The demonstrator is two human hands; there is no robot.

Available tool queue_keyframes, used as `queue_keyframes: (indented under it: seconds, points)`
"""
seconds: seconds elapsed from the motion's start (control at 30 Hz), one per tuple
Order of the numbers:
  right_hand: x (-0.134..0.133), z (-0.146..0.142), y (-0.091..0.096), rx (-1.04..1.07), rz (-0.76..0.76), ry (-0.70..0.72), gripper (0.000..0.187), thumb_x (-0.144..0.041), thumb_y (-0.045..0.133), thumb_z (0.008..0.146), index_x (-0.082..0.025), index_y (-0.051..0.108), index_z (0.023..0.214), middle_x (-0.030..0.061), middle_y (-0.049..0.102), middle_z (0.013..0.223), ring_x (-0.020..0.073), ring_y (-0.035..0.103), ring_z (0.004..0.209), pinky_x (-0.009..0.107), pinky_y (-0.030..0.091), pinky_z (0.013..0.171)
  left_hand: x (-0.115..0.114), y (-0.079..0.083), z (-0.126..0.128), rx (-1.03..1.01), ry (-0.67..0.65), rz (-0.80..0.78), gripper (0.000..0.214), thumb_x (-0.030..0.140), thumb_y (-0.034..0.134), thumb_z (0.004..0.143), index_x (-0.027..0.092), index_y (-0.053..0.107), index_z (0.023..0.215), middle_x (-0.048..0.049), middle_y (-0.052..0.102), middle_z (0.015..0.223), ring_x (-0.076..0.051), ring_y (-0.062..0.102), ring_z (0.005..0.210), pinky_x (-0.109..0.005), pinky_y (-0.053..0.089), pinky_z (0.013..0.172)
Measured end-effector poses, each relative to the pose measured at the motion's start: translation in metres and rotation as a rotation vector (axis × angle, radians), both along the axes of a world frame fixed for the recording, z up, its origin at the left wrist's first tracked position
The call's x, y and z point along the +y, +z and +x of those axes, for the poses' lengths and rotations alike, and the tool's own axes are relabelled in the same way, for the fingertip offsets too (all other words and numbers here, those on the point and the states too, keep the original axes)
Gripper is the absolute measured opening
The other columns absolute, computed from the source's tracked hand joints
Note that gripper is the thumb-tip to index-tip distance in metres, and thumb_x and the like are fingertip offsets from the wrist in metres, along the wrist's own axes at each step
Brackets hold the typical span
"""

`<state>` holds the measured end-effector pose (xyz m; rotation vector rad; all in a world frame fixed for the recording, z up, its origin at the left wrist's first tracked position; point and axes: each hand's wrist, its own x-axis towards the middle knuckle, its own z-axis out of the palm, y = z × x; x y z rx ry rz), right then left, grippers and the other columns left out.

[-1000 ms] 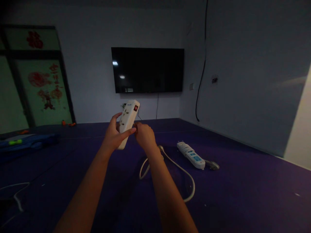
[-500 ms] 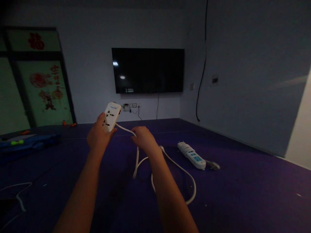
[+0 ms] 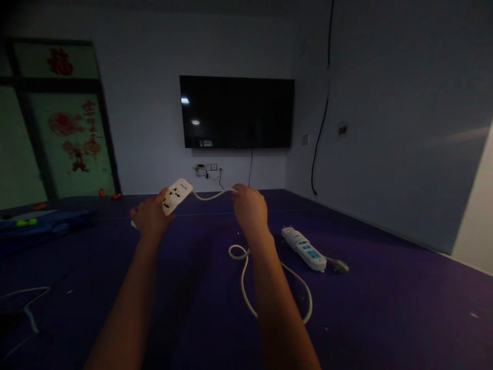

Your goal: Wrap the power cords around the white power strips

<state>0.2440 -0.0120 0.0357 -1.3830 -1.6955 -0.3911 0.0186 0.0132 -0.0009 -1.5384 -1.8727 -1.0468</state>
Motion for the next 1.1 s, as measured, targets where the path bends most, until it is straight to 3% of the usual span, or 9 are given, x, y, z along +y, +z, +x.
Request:
queue_keyframes:
  seconds: [0.13, 0.23, 0.43, 0.63, 0.8, 0.93, 1.1]
  points:
    - [-0.008, 0.018, 0.007, 0.114, 0.197, 0.100, 0.024, -0.022, 0.046, 0.087, -0.017, 0.069, 0.089, 0.0050, 0.068, 0.071, 0.0175, 0.059, 0.068, 0.025, 0.034, 0.060, -0.001, 0.002, -0.018, 0.047, -0.068, -0.038, 0.073, 0.024, 0.062, 0.072, 0.031, 0.035, 0.139, -0.0142, 0.057, 0.118, -0.036, 0.050, 0.108, -0.048, 0.030, 0.090]
    - [-0.010, 0.024, 0.007, 0.106, 0.230, 0.179, 0.023, -0.023, 0.047, 0.086, -0.017, 0.069, 0.088, 0.0025, 0.065, 0.066, 0.0153, 0.056, 0.062, 0.024, 0.034, 0.059, -0.004, 0.007, -0.021, 0.088, -0.062, -0.038, 0.072, 0.026, 0.064, 0.072, 0.028, 0.037, 0.139, -0.0145, 0.057, 0.118, -0.036, 0.050, 0.108, -0.049, 0.030, 0.092]
    - [-0.018, 0.023, 0.010, 0.011, 0.112, 0.349, 0.024, -0.020, 0.046, 0.085, -0.017, 0.068, 0.075, 0.0003, 0.062, 0.062, 0.0126, 0.055, 0.061, 0.023, 0.035, 0.060, -0.008, 0.014, -0.015, 0.029, -0.102, -0.013, 0.076, 0.031, 0.068, 0.069, 0.027, 0.038, 0.138, -0.0136, 0.059, 0.115, -0.036, 0.052, 0.105, -0.052, 0.034, 0.089]
    - [-0.027, 0.014, 0.009, -0.078, -0.057, 0.550, 0.026, -0.021, 0.047, 0.087, -0.017, 0.066, 0.070, -0.0013, 0.059, 0.059, 0.0100, 0.052, 0.058, 0.022, 0.035, 0.057, -0.011, 0.018, -0.008, -0.023, -0.245, 0.017, 0.074, 0.032, 0.068, 0.068, 0.023, 0.041, 0.137, -0.0158, 0.060, 0.111, -0.038, 0.054, 0.101, -0.052, 0.039, 0.082]
    - [-0.033, 0.001, 0.009, -0.059, -0.068, 0.691, 0.025, -0.024, 0.047, 0.089, -0.019, 0.069, 0.080, -0.0016, 0.060, 0.063, 0.0092, 0.053, 0.062, 0.021, 0.038, 0.059, -0.013, 0.020, 0.007, 0.160, -0.287, -0.028, 0.073, 0.023, 0.069, 0.067, 0.027, 0.043, 0.136, -0.0119, 0.061, 0.110, -0.035, 0.054, 0.103, -0.047, 0.035, 0.088]
    - [-0.029, 0.003, 0.010, 0.020, 0.054, 0.664, 0.023, -0.026, 0.049, 0.088, -0.018, 0.070, 0.082, -0.0002, 0.062, 0.066, 0.0100, 0.054, 0.062, 0.022, 0.038, 0.059, -0.018, 0.023, 0.021, 0.396, -0.323, -0.195, 0.077, 0.018, 0.067, 0.067, 0.031, 0.039, 0.138, -0.0074, 0.061, 0.114, -0.030, 0.052, 0.107, -0.043, 0.033, 0.092]
    - [-0.013, 0.021, 0.007, 0.232, 0.271, 0.471, 0.022, -0.028, 0.051, 0.086, -0.016, 0.070, 0.085, 0.0001, 0.059, 0.059, 0.0120, 0.053, 0.058, 0.023, 0.037, 0.057, -0.033, 0.031, 0.030, 0.499, -0.414, -0.350, 0.082, 0.019, 0.072, 0.062, 0.033, 0.041, 0.136, -0.0055, 0.065, 0.111, -0.028, 0.057, 0.103, -0.041, 0.038, 0.089]
